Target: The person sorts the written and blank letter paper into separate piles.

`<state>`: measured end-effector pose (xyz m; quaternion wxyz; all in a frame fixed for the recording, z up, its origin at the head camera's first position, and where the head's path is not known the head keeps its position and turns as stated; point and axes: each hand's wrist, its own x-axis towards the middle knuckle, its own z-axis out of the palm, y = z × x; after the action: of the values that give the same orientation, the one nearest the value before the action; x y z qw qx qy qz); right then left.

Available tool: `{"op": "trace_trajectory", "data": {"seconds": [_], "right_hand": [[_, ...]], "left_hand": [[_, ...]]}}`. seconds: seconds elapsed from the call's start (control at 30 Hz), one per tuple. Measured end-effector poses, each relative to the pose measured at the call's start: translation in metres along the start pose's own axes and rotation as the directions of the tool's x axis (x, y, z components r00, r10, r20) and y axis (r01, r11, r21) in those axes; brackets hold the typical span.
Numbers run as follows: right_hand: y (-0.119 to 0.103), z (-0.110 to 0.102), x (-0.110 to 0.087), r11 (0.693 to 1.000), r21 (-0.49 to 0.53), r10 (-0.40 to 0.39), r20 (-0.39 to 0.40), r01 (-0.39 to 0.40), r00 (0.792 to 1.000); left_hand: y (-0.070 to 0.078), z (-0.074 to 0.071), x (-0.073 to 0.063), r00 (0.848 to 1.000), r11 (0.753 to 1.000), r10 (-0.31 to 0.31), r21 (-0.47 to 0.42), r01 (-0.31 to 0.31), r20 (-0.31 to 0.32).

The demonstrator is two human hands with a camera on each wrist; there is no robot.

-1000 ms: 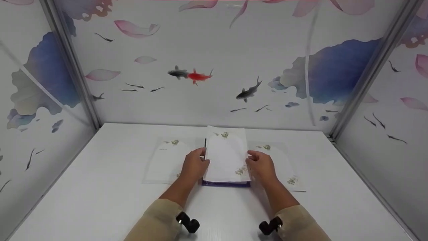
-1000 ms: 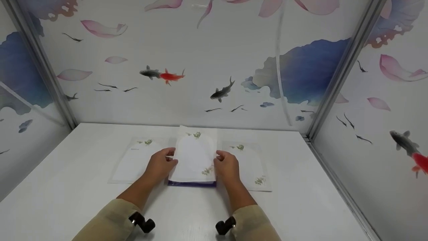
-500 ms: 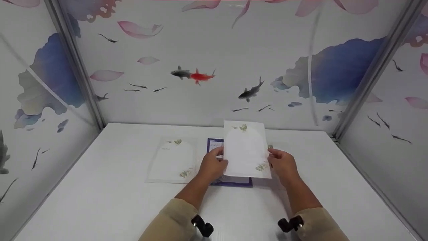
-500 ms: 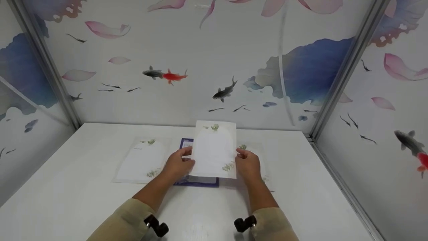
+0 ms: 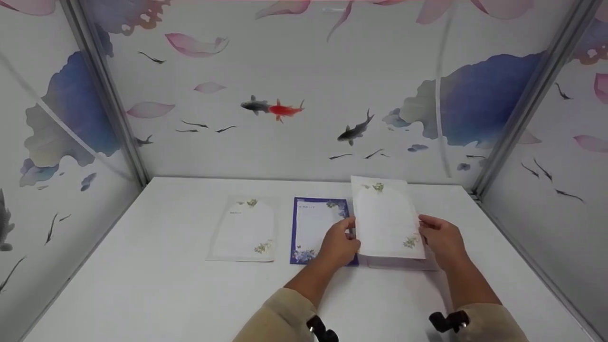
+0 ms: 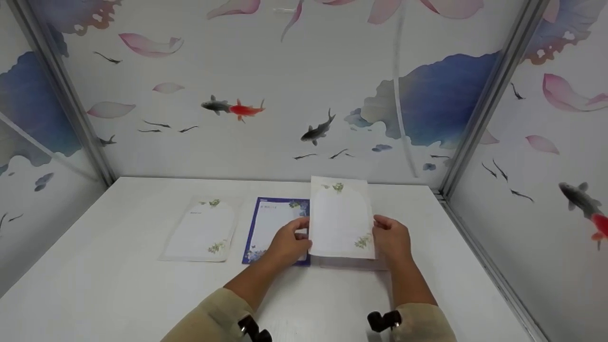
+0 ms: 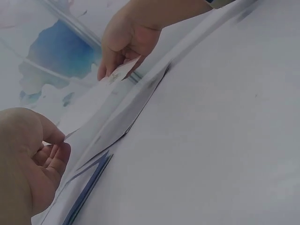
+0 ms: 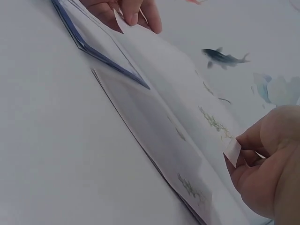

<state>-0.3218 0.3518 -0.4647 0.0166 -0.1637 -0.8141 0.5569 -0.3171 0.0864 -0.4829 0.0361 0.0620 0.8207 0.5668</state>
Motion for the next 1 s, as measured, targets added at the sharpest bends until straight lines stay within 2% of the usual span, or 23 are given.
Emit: {"op": "trace_trajectory", "data": {"seconds": [0.13, 0.27, 0.4, 0.63, 0.7, 0.87, 1.0], "right_hand": [[0.009, -0.016, 0.002, 1.000, -0.015, -0.009, 0.001, 0.009, 1.000], [0.017, -0.020, 0.004, 0.999, -0.047, -0.017, -0.002, 0.017, 1.000], [0.021, -0.020, 0.005, 0.996, -0.090, -0.013, -0.007, 0.012, 1.000], [0.025, -0.025, 0.004, 0.975, -0.222, -0.017, 0.033, 0.024, 0.999], [0.026, -0.026, 0.004, 0.969, -0.246, -0.003, 0.037, 0.012, 0.999], [0.025, -0.028, 0.001, 0.967, -0.254, 0.004, 0.049, 0.009, 0.999], [0.022, -0.028, 0.001, 0.968, -0.246, -0.040, 0.022, 0.045, 0.999]], "left_hand": [[0.001, 0.016, -0.001, 1.000, 0.999, -0.014, 0.036, 0.013, 0.005], [0.001, 0.023, -0.005, 1.000, 0.998, -0.027, 0.062, 0.026, 0.016], [0.000, 0.024, -0.006, 0.999, 0.997, -0.019, 0.074, 0.017, 0.033], [-0.003, 0.026, -0.007, 0.996, 0.994, 0.051, 0.097, -0.058, 0.068], [-0.003, 0.026, -0.008, 0.996, 0.993, 0.042, 0.103, -0.051, 0.084], [-0.001, 0.026, -0.011, 0.994, 0.989, 0.038, 0.140, -0.052, 0.103], [0.002, 0.022, -0.012, 0.995, 0.982, 0.049, 0.177, -0.063, 0.085]]}}
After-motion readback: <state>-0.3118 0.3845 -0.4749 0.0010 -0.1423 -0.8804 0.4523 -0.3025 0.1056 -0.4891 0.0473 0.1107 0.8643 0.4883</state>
